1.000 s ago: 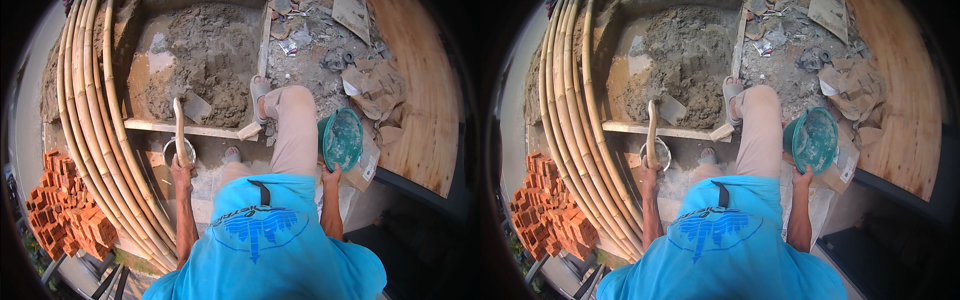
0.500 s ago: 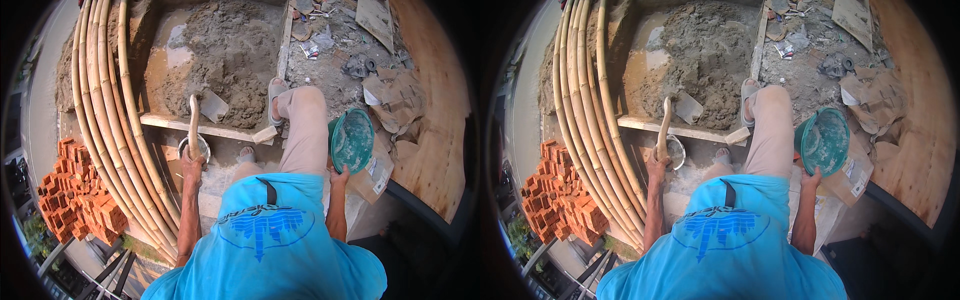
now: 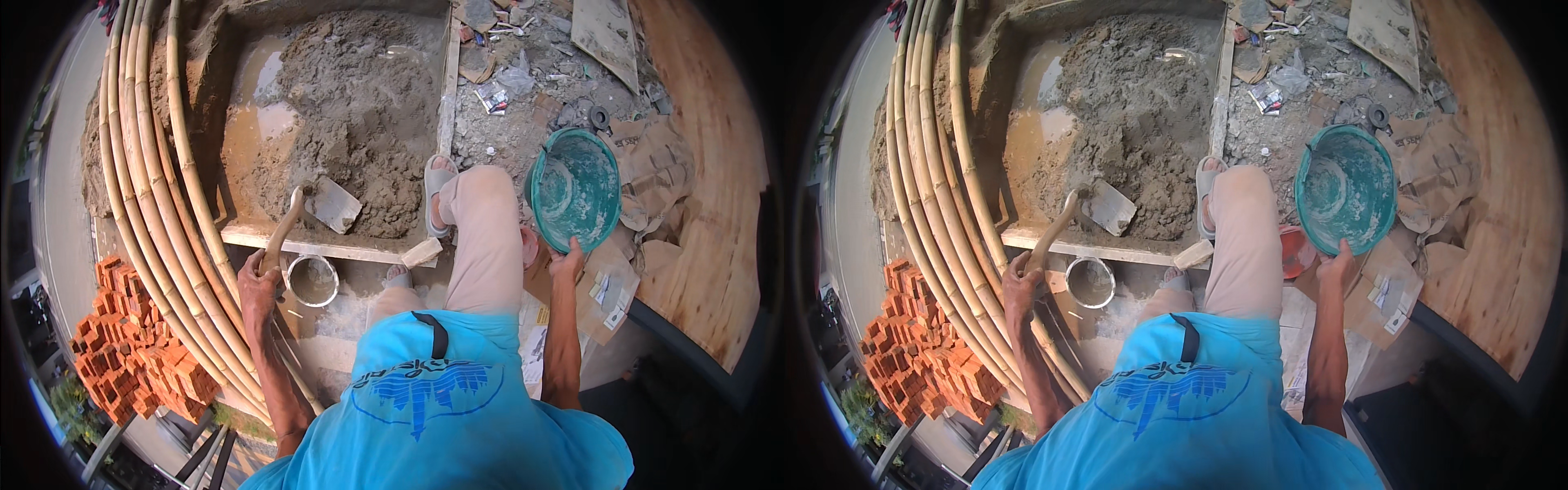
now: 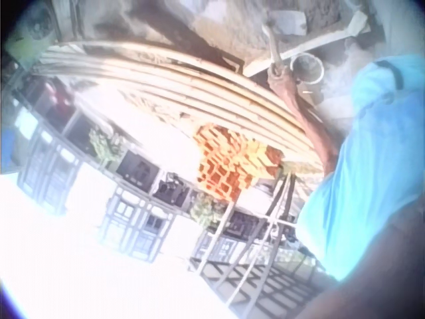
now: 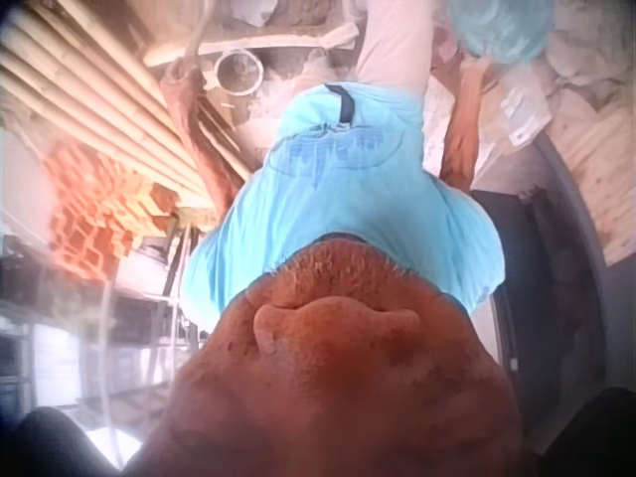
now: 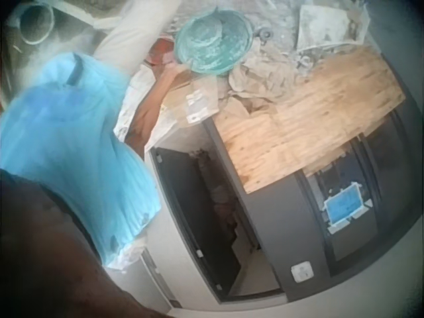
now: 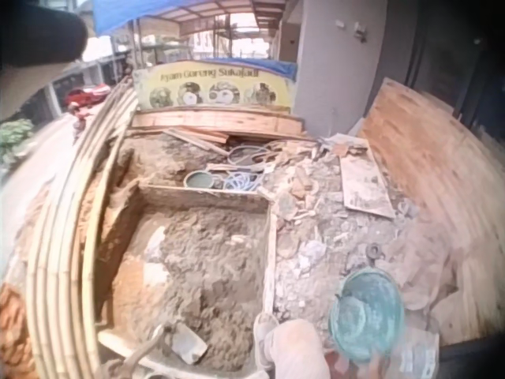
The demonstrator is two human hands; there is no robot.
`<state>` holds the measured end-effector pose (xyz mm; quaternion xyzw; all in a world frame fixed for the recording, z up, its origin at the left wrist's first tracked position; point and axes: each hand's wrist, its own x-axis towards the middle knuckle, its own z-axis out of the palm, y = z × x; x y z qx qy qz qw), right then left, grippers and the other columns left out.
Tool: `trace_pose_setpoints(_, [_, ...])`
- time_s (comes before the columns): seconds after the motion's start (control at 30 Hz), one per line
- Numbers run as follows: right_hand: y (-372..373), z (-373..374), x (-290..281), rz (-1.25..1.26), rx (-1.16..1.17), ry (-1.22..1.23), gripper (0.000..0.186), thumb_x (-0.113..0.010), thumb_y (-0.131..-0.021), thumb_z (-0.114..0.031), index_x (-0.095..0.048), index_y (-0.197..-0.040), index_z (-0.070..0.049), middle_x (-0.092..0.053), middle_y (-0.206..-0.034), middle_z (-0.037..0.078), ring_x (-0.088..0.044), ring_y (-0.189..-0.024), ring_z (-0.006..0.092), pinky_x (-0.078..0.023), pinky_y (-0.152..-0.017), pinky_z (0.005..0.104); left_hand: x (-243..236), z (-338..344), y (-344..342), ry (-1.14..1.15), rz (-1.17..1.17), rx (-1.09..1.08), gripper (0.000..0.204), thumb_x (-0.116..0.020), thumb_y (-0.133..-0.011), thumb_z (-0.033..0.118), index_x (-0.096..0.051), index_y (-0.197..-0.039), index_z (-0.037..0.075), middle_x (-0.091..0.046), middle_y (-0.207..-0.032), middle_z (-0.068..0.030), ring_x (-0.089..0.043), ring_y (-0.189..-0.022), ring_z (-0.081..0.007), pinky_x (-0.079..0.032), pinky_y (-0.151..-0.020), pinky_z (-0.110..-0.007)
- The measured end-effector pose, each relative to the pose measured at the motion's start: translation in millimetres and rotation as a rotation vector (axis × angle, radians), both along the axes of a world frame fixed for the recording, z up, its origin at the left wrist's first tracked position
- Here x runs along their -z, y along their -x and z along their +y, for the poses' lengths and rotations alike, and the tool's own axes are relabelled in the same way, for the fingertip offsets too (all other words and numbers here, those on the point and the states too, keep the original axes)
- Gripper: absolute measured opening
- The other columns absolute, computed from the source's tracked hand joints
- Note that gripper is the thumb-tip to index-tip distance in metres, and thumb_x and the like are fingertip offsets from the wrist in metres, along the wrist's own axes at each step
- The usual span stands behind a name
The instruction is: The person mixes mortar in a wooden frame using a hoe, سپس picks up a bucket and uses a small trowel to scoop water into it.
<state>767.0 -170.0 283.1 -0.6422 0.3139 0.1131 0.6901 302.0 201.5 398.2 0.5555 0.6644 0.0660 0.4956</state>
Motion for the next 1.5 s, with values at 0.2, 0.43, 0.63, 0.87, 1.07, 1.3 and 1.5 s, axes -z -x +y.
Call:
trace_pose_setpoints(0.2, [-95.9,94.0,-6.1,-0.07,-0.149,-0.033,0.037,-0.052,-0.089,-0.016,-0.044,-0.123,-0.004,-0.053,-0.119,0.013,-0.057,-0.098,0.0316,-0.052,-0.071,0.0482,-9.9,44.5,-57.4,0.038,0.115,0.111,0.047,-0.057,-0.078,0.006,-0.05,-0.123,-0.006,-0.061,-0.076,-0.0116,-0.057,-0.056,-0.0155,-0.047,-0.047,-0.028])
trace_pose_setpoints(0.43, [-228.2,188.4,-71.2,-0.036,-0.275,-0.027,0.035,-0.05,-0.09,-0.015,-0.044,-0.122,-0.001,-0.053,-0.118,0.014,-0.057,-0.101,0.0312,-0.054,-0.073,0.0471,-18.2,108.7,-95.3,0.172,0.195,-0.002,0.041,-0.057,-0.078,0.0,-0.054,-0.119,-0.004,-0.061,-0.082,-0.0073,-0.055,-0.064,-0.0116,-0.045,-0.055,-0.026])
trace_pose_setpoints(0.63, [-326.7,244.4,-132.9,-0.089,-0.204,0.063,0.035,-0.052,-0.088,-0.011,-0.044,-0.12,0.003,-0.051,-0.118,0.018,-0.056,-0.1,0.0342,-0.055,-0.07,0.0489,-3.5,98.4,-117.8,0.2,0.132,-0.088,0.043,-0.057,-0.079,0.002,-0.053,-0.121,-0.004,-0.062,-0.085,-0.0104,-0.058,-0.063,-0.0145,-0.049,-0.057,-0.026])
trace_pose_setpoints(0.87, [-313.0,229.6,-175.1,0.037,-0.088,0.096,0.034,-0.053,-0.089,-0.015,-0.045,-0.12,-0.003,-0.052,-0.116,0.016,-0.057,-0.094,0.0329,-0.053,-0.067,0.0471,27.2,104.1,-121.0,-0.004,0.354,-0.019,0.038,-0.06,-0.076,0.014,-0.061,-0.11,-0.005,-0.065,-0.095,-0.0237,-0.065,-0.087,-0.0312,-0.049,-0.078,-0.035])
trace_pose_setpoints(1.07, [-272.3,156.3,-194.7,0.145,-0.07,0.156,0.035,-0.052,-0.089,-0.016,-0.045,-0.122,-0.005,-0.052,-0.118,0.015,-0.055,-0.098,0.0329,-0.05,-0.071,0.0482,17.2,92.3,-129.7,-0.168,0.361,0.105,0.039,-0.058,-0.074,0.012,-0.061,-0.11,-0.003,-0.064,-0.096,-0.0258,-0.063,-0.093,-0.0359,-0.048,-0.084,-0.038])
trace_pose_setpoints(1.3, [-236.7,111.2,-211.6,0.233,0.038,0.221,0.034,-0.051,-0.089,-0.017,-0.046,-0.121,-0.007,-0.051,-0.12,0.013,-0.053,-0.103,0.032,-0.048,-0.075,0.0507,3.7,96.9,-140.7,-0.138,0.398,0.068,0.038,-0.057,-0.075,0.012,-0.061,-0.111,-0.001,-0.064,-0.095,-0.0246,-0.064,-0.086,-0.0351,-0.051,-0.076,-0.039])
trace_pose_setpoints(1.5, [-265.0,112.3,-224.0,0.246,0.033,0.291,0.034,-0.05,-0.089,-0.019,-0.046,-0.122,-0.008,-0.052,-0.118,0.011,-0.055,-0.099,0.031,-0.049,-0.072,0.0493,-8.7,107.4,-174.9,-0.137,0.379,0.042,0.036,-0.057,-0.075,0.007,-0.061,-0.11,-0.001,-0.066,-0.086,-0.0201,-0.066,-0.06,-0.0273,-0.054,-0.048,-0.036])
